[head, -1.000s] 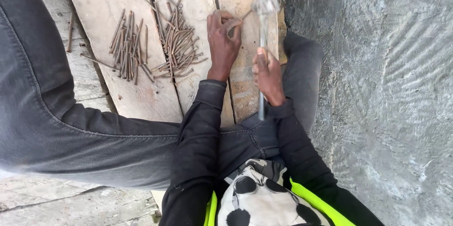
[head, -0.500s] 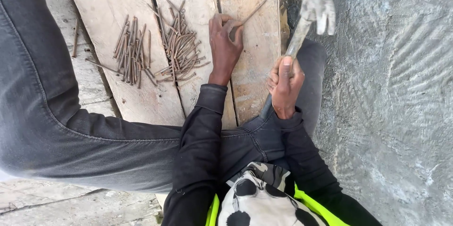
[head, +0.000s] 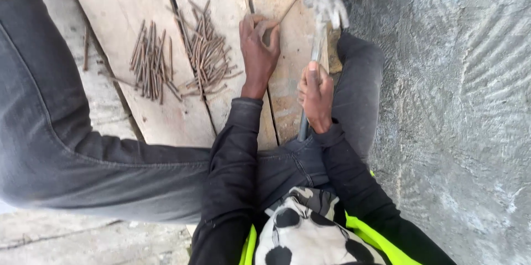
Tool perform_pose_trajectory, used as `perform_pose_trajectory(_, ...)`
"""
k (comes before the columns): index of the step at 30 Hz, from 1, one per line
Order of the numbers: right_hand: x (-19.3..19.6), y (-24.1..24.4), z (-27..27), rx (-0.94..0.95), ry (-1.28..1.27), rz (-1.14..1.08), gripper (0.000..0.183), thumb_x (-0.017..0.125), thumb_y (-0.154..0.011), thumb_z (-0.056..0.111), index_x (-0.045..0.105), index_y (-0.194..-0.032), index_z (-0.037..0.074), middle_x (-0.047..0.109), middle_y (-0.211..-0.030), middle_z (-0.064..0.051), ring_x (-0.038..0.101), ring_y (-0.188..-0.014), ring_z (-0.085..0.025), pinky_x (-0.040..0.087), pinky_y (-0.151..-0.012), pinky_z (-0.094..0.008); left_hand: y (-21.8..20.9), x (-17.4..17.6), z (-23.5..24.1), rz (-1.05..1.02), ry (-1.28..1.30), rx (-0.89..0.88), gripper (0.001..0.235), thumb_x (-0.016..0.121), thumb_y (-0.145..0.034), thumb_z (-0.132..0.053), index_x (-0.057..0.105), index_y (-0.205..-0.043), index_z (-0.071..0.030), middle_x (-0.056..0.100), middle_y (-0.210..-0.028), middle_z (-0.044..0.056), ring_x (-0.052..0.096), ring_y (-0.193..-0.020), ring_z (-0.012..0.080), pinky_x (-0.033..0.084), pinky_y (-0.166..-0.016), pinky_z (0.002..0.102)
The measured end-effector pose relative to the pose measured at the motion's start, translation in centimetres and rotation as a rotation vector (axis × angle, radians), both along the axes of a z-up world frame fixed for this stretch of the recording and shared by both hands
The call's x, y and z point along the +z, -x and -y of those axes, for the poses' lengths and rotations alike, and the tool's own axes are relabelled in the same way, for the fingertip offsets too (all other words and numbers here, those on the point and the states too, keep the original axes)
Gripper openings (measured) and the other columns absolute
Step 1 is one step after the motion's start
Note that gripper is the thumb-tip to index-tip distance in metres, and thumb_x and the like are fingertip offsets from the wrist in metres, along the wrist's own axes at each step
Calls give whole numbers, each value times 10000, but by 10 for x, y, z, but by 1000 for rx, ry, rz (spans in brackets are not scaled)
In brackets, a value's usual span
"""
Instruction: The person sits on wooden planks and repeatedly hammers nails into the wood using a claw hammer. They pick up nails from a pile on the planks and drive them into the surface one by one.
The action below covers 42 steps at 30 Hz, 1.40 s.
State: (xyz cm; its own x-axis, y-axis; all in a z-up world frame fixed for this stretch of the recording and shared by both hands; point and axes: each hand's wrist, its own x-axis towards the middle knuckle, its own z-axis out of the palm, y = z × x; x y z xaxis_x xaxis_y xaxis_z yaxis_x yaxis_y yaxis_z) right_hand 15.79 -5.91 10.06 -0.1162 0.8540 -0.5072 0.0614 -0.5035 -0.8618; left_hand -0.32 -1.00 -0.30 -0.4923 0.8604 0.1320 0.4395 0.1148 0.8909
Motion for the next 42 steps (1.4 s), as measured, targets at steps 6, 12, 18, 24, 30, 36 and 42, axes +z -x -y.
perform_pose_trajectory(6, 8, -1, -6, -127, -62, 10, 390, 555, -1238, 472, 527, -999, 166, 396, -713, 85, 287, -548, -26, 262, -471, -242, -2, -3, -2, 9, -59, 19, 109, 831, -1010, 16, 801, -1109, -19, 632, -1281, 104, 645, -1214, 291, 572, -1103, 436)
perform_pose_trajectory(12, 47, 9, -20, -137, -325, -10, 393, 461, -1265, 487, 544, -1102, 139, 413, -742, 85, 308, -579, -17, 284, -495, -228, -3, -16, -6, 0, -65, 21, 157, 860, -980, 1, 807, -1119, -49, 619, -1265, 83, 637, -1209, 283, 581, -1093, 442)
perform_pose_trajectory(18, -25, -6, -30, 63, -524, 109, 397, 414, -1296, 521, 516, -1100, 192, 442, -820, 78, 356, -558, -66, 396, -460, -270, -4, -19, -6, -40, -68, 14, 72, 861, -990, -23, 817, -1041, -49, 601, -1249, 72, 615, -1173, 260, 583, -1044, 428)
perform_pose_trajectory(24, -21, -17, -27, 104, -64, 282, 508, 497, -1211, 603, 610, -1067, 129, 461, -740, 96, 405, -548, -45, 395, -504, -259, -1, -2, -6, -24, -58, 28, 104, 839, -974, 16, 795, -1053, -34, 619, -1243, 100, 628, -1170, 277, 581, -1076, 420)
perform_pose_trajectory(30, 19, -8, -25, -9, -421, 141, 470, 426, -1266, 569, 528, -1037, 171, 380, -709, 114, 305, -513, -43, 299, -452, -260, -2, -15, -2, -11, -70, 10, 119, 879, -979, -1, 812, -1057, -60, 624, -1240, 63, 621, -1160, 249, 593, -1045, 403)
perform_pose_trajectory(36, -41, -19, -30, 77, -501, 269, 570, 379, -1225, 731, 518, -1053, 206, 391, -727, 113, 357, -511, -63, 334, -429, -279, 0, -9, -5, -5, -105, 10, 131, 886, -961, 22, 806, -1027, -57, 630, -1255, 61, 630, -1161, 249, 585, -1032, 395)
perform_pose_trajectory(42, 1, -10, -17, 4, 13, 161, 462, 549, -1213, 574, 547, -1035, 148, 458, -763, 76, 371, -522, -35, 350, -440, -250, 0, -20, -7, 23, -33, 56, 76, 884, -968, -25, 861, -1010, -84, 642, -1214, 46, 643, -1164, 224, 636, -1107, 385)
